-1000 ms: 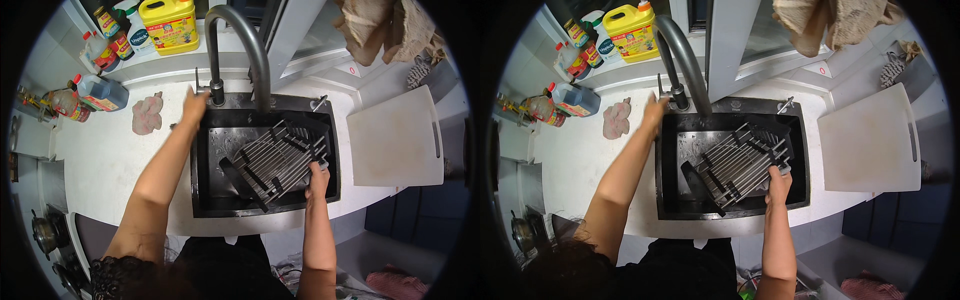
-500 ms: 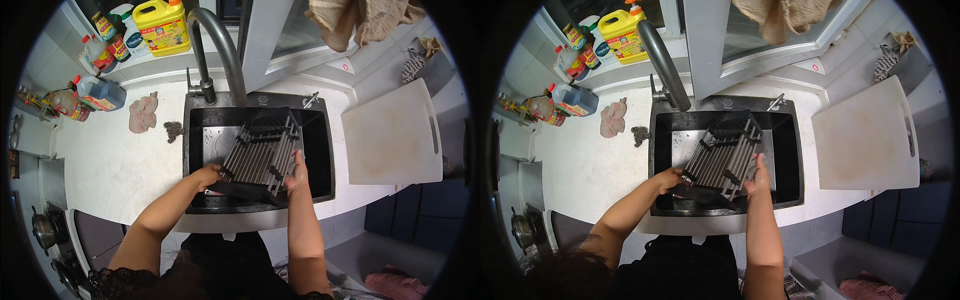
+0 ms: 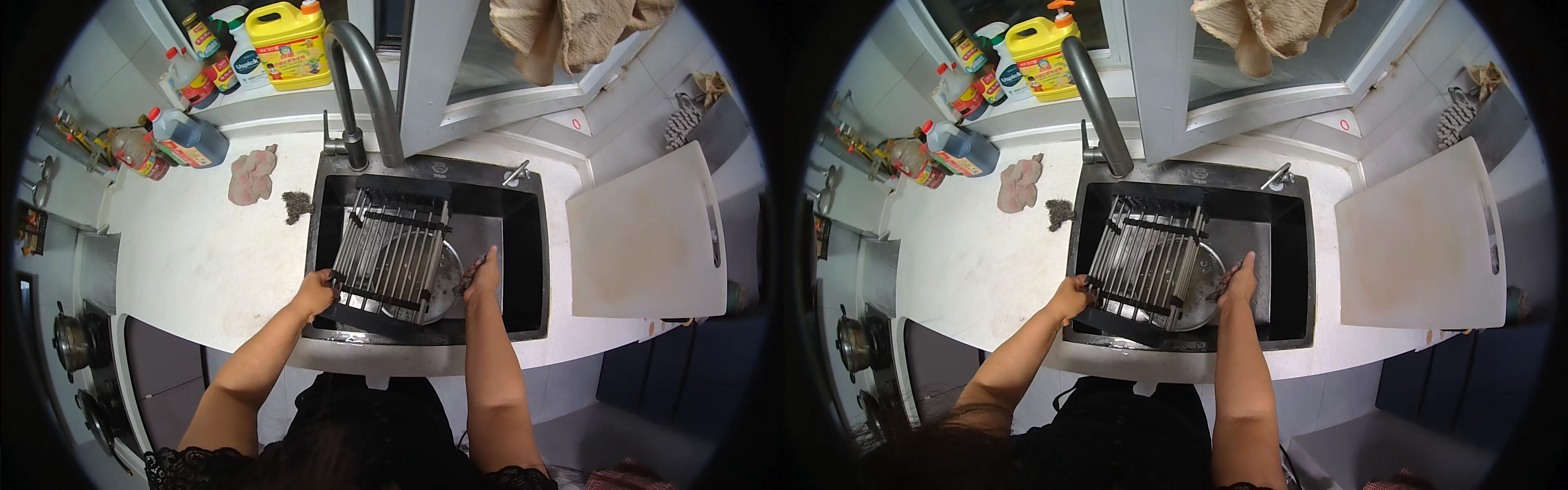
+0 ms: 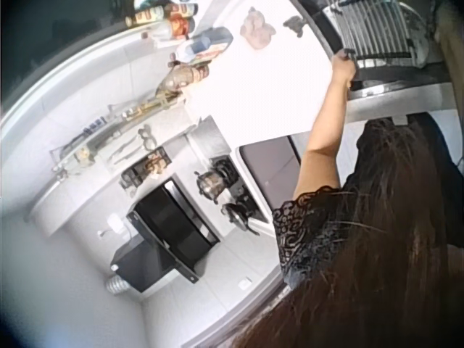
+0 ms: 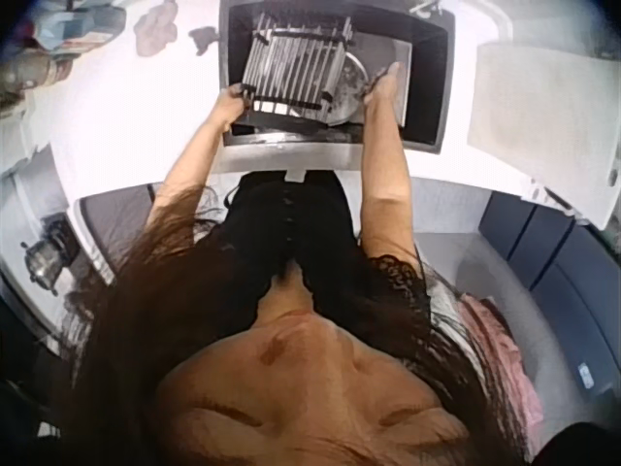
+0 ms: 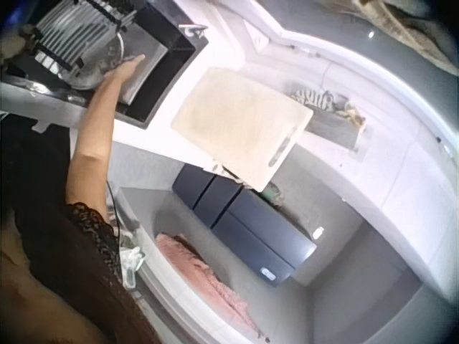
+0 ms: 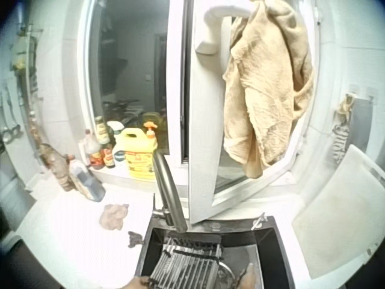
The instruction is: The person washes a black dish rack and a metal bowl in a kitchen sink using a sponge and running water. They scrub the rack and bowl thoroughly, rinse them, and then clean the sink basin with the sponge.
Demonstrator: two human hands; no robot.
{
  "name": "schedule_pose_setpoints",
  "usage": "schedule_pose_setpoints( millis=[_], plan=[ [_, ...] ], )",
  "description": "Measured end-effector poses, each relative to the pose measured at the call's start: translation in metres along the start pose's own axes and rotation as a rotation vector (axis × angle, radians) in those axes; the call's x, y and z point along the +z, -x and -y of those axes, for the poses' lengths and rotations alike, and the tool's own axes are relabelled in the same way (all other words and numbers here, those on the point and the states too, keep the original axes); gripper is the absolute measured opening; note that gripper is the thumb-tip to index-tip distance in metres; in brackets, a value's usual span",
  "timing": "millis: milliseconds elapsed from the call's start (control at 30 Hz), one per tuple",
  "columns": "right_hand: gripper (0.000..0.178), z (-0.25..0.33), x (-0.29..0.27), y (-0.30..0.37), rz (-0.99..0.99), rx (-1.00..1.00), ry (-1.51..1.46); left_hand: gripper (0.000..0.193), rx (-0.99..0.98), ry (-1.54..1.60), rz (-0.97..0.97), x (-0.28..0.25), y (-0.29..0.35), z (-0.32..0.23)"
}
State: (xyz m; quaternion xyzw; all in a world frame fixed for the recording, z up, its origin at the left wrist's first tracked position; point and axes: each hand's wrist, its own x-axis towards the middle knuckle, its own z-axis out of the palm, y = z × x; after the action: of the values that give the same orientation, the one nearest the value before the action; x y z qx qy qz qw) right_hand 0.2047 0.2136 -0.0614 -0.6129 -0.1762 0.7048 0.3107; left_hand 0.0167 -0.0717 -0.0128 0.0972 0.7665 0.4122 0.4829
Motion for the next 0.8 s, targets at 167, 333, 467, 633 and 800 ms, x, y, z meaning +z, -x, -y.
schedule_pose_setpoints(
  millis=[167, 333, 467, 633, 800],
  plan=[
    [0.034, -0.007, 0.006, -0.007, -0.060, -0.125, 0.053, 0.031, 0.095, 0.071, -0.077, 0.009, 0.004, 0.010],
    [0.027, 0.001, 0.003, -0.004, -0.012, -0.069, 0.155, 0.030, 0.080, 0.064, -0.096, 0.014, 0.004, 0.014],
    [0.029, 0.005, -0.002, -0.011, 0.096, -0.159, 0.134, 0.028, 0.062, 0.086, -0.097, 0.025, 0.002, 0.017],
    [0.027, 0.042, 0.011, 0.027, 0.372, -0.278, 0.306, 0.030, 0.093, -0.105, -0.195, 0.051, 0.008, 0.006],
    [0.044, 0.078, 0.022, 0.010, 0.327, -1.368, 1.095, 0.039, 0.256, -0.356, -0.326, 0.064, 0.000, 0.007]
  ],
)
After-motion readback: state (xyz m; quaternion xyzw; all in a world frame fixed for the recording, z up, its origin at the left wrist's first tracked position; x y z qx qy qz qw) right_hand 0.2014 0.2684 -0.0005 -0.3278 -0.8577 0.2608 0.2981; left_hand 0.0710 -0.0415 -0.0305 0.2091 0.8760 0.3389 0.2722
